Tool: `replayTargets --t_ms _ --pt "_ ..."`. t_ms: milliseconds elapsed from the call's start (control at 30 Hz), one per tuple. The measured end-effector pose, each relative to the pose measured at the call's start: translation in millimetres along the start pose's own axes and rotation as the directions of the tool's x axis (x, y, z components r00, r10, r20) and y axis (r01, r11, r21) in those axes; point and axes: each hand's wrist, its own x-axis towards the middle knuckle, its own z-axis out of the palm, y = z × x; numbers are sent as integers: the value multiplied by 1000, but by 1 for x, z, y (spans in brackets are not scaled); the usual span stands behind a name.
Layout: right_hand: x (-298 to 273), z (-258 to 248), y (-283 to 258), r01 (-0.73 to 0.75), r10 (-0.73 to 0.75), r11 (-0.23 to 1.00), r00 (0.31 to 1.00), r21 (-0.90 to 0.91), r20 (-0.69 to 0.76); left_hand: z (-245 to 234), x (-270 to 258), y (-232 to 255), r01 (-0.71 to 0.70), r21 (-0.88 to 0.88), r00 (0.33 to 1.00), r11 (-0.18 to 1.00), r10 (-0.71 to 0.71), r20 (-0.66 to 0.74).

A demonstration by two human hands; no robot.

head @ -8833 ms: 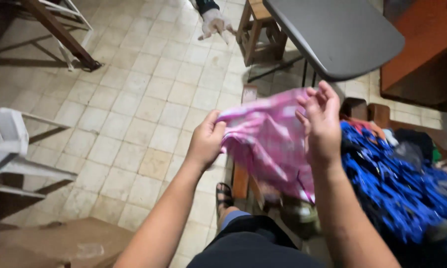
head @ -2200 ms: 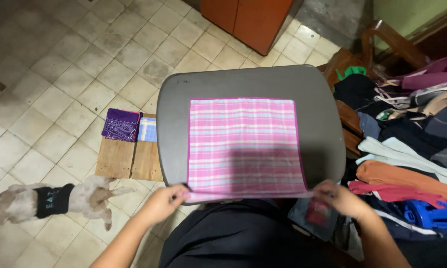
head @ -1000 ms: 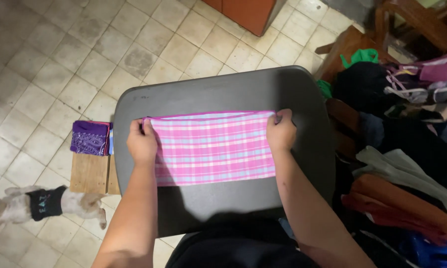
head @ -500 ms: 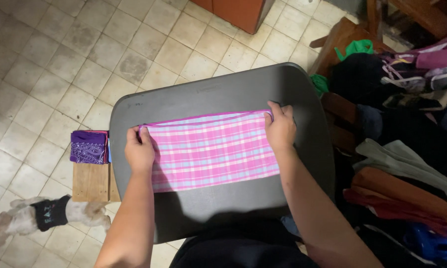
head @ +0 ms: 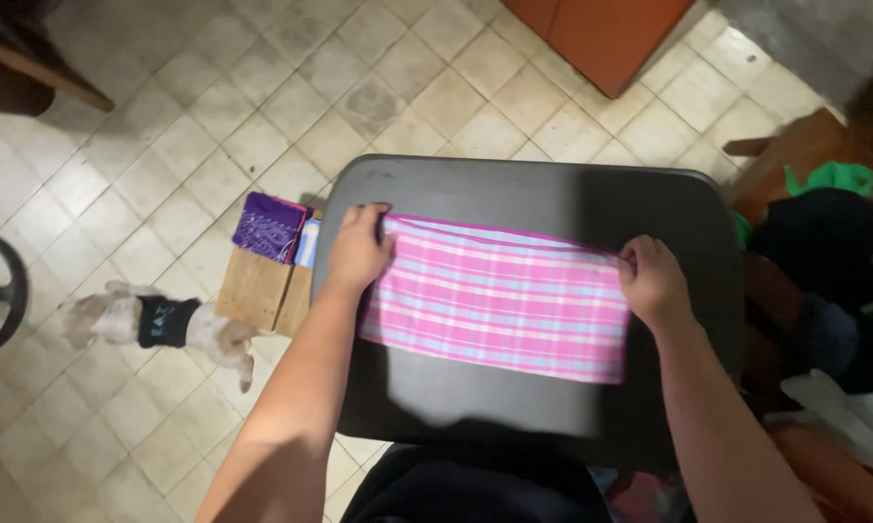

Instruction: The recorder folds different pieces of clothing on a table.

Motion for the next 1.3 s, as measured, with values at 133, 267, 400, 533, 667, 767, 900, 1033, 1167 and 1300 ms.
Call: replayTargets --t_ms 133,267,400,533,667,767,900,1033,1167,1300 --pt "7 0 5 -42 40 999 996 16 82 -2 14 -9 16 30 995 999 -18 97" --pt "16 -10 5 -76 82 997 971 -32 225 -1 26 -19 -131 46 970 990 119 211" --pt "22 -42 -14 -199 184 980 922 8 341 4 40 -38 -428 -117 863 896 444 241" --pt "26 -76 -24 -192 179 981 921 1 345 -1 40 -35 -249 -249 867 936 330 373" --pt "23 -108 -22 -157 132 986 941 55 311 -20 38 -19 -9 -451 886 892 216 410" --pt "17 -139 -31 -144 124 989 944 42 304 -45 33 1 53 -487 865 872 204 458" --pt "5 -155 7 -190 71 925 938 330 340 -65 29 15 98 -557 825 825 245 509" --pt "-3 -206 -33 -191 118 956 944 221 309 -83 29 36 29 -599 828 800 316 463" --pt "-13 -237 -22 -244 126 922 923 299 364 -108 28 65 -170 -707 784 687 529 325" --pt "-20 -273 -29 -298 162 853 932 429 325 -126 31 94 -100 -877 734 469 630 253"
